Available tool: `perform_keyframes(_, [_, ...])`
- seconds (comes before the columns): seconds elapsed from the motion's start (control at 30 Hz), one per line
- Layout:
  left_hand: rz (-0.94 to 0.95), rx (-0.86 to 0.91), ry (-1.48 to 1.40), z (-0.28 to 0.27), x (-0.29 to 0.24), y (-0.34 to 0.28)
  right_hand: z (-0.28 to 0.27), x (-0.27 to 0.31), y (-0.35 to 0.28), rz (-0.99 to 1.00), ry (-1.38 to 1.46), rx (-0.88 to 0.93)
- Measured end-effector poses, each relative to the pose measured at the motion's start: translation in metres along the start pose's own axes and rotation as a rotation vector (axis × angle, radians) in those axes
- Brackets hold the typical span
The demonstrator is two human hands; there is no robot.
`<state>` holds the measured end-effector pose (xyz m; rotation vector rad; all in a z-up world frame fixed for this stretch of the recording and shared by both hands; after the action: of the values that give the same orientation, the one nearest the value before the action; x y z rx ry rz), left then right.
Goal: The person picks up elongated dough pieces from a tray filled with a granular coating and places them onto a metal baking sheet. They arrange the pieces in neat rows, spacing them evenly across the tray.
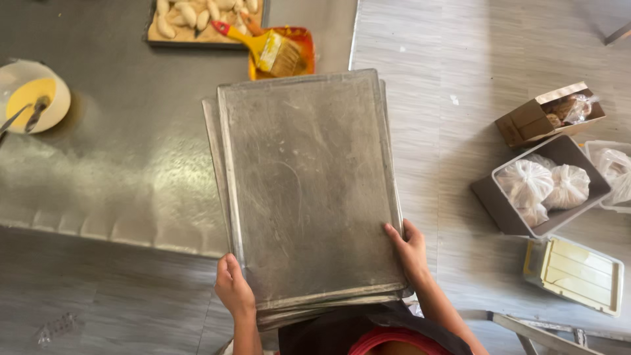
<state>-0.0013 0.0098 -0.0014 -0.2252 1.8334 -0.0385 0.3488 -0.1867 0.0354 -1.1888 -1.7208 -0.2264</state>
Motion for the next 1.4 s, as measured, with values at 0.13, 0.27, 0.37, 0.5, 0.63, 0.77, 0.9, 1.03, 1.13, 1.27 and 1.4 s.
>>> perform_keyframes(0.13, [0.106, 0.032, -0.03, 0.079, -0.069, -0.02, -0.063, 0.021, 0.052, -0.089, 0.184, 0.016])
perform_keyframes(0.27, [0.229, 0.07, -0.152, 0.191, -0.116, -0.035, -0.141, 0.025, 0.131, -0.155, 0.123, -0.053])
perform_keyframes(0.37, [0.133, 0.115, -0.124, 0.257, -0.137, -0.052, -0.199, 0.014, 0.166, -0.125, 0.1, -0.09])
perform_keyframes(0.5, [0.018, 0.144, -0.039, 0.338, -0.164, -0.045, -0.243, 0.019, 0.227, -0.22, 0.195, -0.118])
perform_keyframes(0.63, [0.13, 0.168, 0.051, 0.414, -0.189, -0.011, -0.258, 0.031, 0.292, -0.138, 0.248, -0.123])
perform_keyframes(0.77, [0.154, 0.163, 0.116, 0.494, -0.215, 0.048, -0.253, 0.066, 0.379, -0.131, 0.255, -0.111])
perform_keyframes(0.9, [0.147, 0.173, 0.222, 0.573, -0.227, 0.128, -0.227, 0.111, 0.486, -0.093, 0.246, -0.075])
perform_keyframes(1.03, [0.149, 0.11, 0.333, 0.653, -0.252, 0.233, -0.19, 0.18, 0.611, -0.099, 0.22, 0.014])
perform_keyframes(1.13, [0.128, 0.075, 0.453, 0.684, -0.277, 0.299, -0.154, 0.217, 0.685, -0.029, 0.199, 0.058])
perform_keyframes(1.27, [0.068, 0.027, 0.806, 0.699, -0.303, 0.355, -0.083, 0.239, 0.753, -0.063, 0.159, 0.114])
perform_keyframes(1.4, [0.059, 0.034, 0.935, 0.724, -0.313, 0.373, -0.02, 0.237, 0.783, -0.233, -0.024, 0.326])
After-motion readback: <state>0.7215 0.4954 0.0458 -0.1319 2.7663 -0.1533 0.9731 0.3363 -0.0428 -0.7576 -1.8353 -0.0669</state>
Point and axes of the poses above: each hand's wrist, its own y-axis towards the middle knuckle, its own z-axis out of the palm, x = y × z, the point moved 1 cm from there along y, towards the middle knuckle, and after that the axes turned 11 degrees about -y, right-handed, at the moved point
